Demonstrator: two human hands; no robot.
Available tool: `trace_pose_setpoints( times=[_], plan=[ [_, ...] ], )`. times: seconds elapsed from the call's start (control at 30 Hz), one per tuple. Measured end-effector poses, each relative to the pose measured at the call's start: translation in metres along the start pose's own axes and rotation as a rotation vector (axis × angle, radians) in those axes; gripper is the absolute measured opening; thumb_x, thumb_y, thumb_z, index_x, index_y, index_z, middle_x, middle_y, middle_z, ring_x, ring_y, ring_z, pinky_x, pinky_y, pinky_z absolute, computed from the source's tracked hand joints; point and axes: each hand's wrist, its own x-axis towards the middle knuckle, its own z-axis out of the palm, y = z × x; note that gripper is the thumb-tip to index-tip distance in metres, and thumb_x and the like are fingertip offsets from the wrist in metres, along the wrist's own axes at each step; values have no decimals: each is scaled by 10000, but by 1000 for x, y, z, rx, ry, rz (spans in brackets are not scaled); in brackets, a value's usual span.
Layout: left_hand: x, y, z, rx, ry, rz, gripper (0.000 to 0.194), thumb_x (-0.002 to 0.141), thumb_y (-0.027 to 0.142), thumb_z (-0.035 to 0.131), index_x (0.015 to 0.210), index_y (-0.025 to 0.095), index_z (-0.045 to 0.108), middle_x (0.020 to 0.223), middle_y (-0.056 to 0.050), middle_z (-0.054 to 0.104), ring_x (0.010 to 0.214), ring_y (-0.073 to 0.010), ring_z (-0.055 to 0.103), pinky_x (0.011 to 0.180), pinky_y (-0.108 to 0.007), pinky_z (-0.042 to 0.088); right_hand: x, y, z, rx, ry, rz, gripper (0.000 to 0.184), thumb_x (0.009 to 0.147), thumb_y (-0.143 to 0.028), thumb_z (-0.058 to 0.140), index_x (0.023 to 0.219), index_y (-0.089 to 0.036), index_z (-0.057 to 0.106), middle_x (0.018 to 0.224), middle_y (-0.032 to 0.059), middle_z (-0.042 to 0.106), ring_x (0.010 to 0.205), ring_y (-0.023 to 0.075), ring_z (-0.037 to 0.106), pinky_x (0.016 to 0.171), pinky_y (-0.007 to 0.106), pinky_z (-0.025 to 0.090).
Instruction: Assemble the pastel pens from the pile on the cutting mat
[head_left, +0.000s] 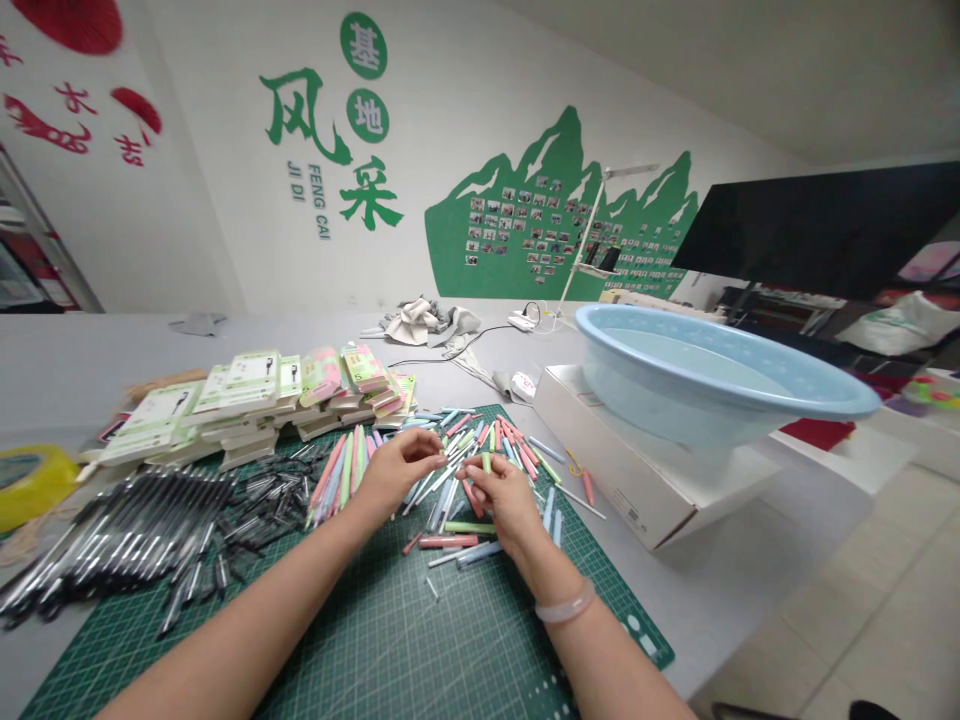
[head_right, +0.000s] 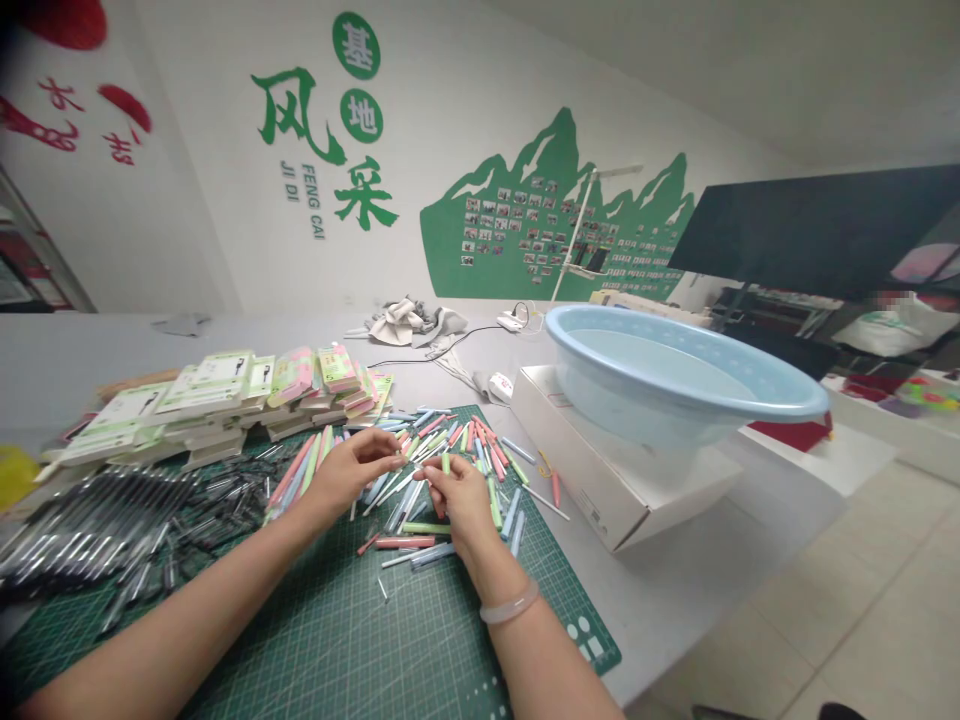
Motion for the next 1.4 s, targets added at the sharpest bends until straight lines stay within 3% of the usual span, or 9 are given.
trace_pose_setpoints(
  times=[0.07, 0.2, 0.37, 0.67, 0.93, 1.07, 1.2, 1.27, 1.4],
  plan=[
    [-3, -3, -2, -121, 2, -85, 240, 710, 284, 669, 855, 181, 508, 790, 9, 611, 757, -154, 639, 665, -271, 515, -1, -1, 2, 5, 9, -16, 242, 692, -330, 680, 839, -143, 638, 717, 43, 678, 387, 43, 341, 340, 167, 253],
    [-7, -3, -2, -205, -120, -210, 238, 714, 325, 650, 845, 181, 514, 770, 12, 596, 665, -170, 651, 524, -271, 528, -1, 0, 3, 9, 19, -11, 262, 682, -356, 690, 832, -146, 648, 671, 19, 650, 385, 45, 333, 338, 172, 256],
    [-6, -1, -1, -171, -128, -128, 197, 712, 289, 657, 835, 155, 581, 718, 3, 626, 617, -124, 602, 594, -259, 514, -1, 2, 2, -30, -1, -18, 256, 695, -354, 685, 850, -152, 653, 678, 16, 644, 413, 61, 368, 354, 179, 261],
    [-7, -7, -2, -97, -152, -90, 211, 710, 281, 672, 838, 159, 555, 690, 11, 616, 584, -108, 571, 569, -234, 468, -4, -1, 4, -81, -50, -47, 199, 713, -326, 658, 818, -156, 658, 673, 16, 654, 410, 59, 359, 376, 189, 224],
    [-11, 4, -10, 159, -234, -53, 298, 658, 201, 698, 896, 195, 519, 774, 19, 617, 613, -115, 598, 538, -210, 448, -5, -3, 6, -339, -115, -125, 25, 670, -207, 673, 680, -191, 688, 597, -15, 609, 539, 115, 472, 466, 207, 304],
    [-13, 12, -5, 150, -230, -7, 274, 672, 212, 702, 881, 188, 527, 724, 30, 585, 638, -119, 595, 572, -218, 466, -7, 0, 8, -140, -153, 11, 96, 702, -251, 673, 757, -173, 667, 496, -58, 496, 421, 62, 321, 419, 196, 193],
    [-14, 18, -2, -28, -226, 57, 289, 670, 204, 717, 919, 174, 574, 927, -25, 596, 827, -156, 618, 756, -284, 506, -6, -2, 8, 80, -126, 79, 158, 711, -274, 682, 789, -146, 633, 652, 5, 611, 426, 40, 320, 407, 197, 129],
    [-14, 18, -2, -107, -215, 37, 243, 699, 210, 698, 917, 166, 599, 946, -36, 602, 849, -163, 617, 779, -296, 504, -6, -4, 8, 126, -121, 89, 162, 702, -265, 693, 783, -141, 627, 653, 11, 610, 426, 36, 319, 404, 197, 121],
    [-16, 13, -1, -234, -200, -95, 169, 741, 241, 673, 872, 152, 614, 799, -19, 641, 716, -140, 611, 677, -273, 506, -8, -4, 10, 150, -154, 109, 142, 711, -243, 692, 769, -136, 620, 595, -9, 576, 416, 30, 303, 401, 192, 115]
  ],
)
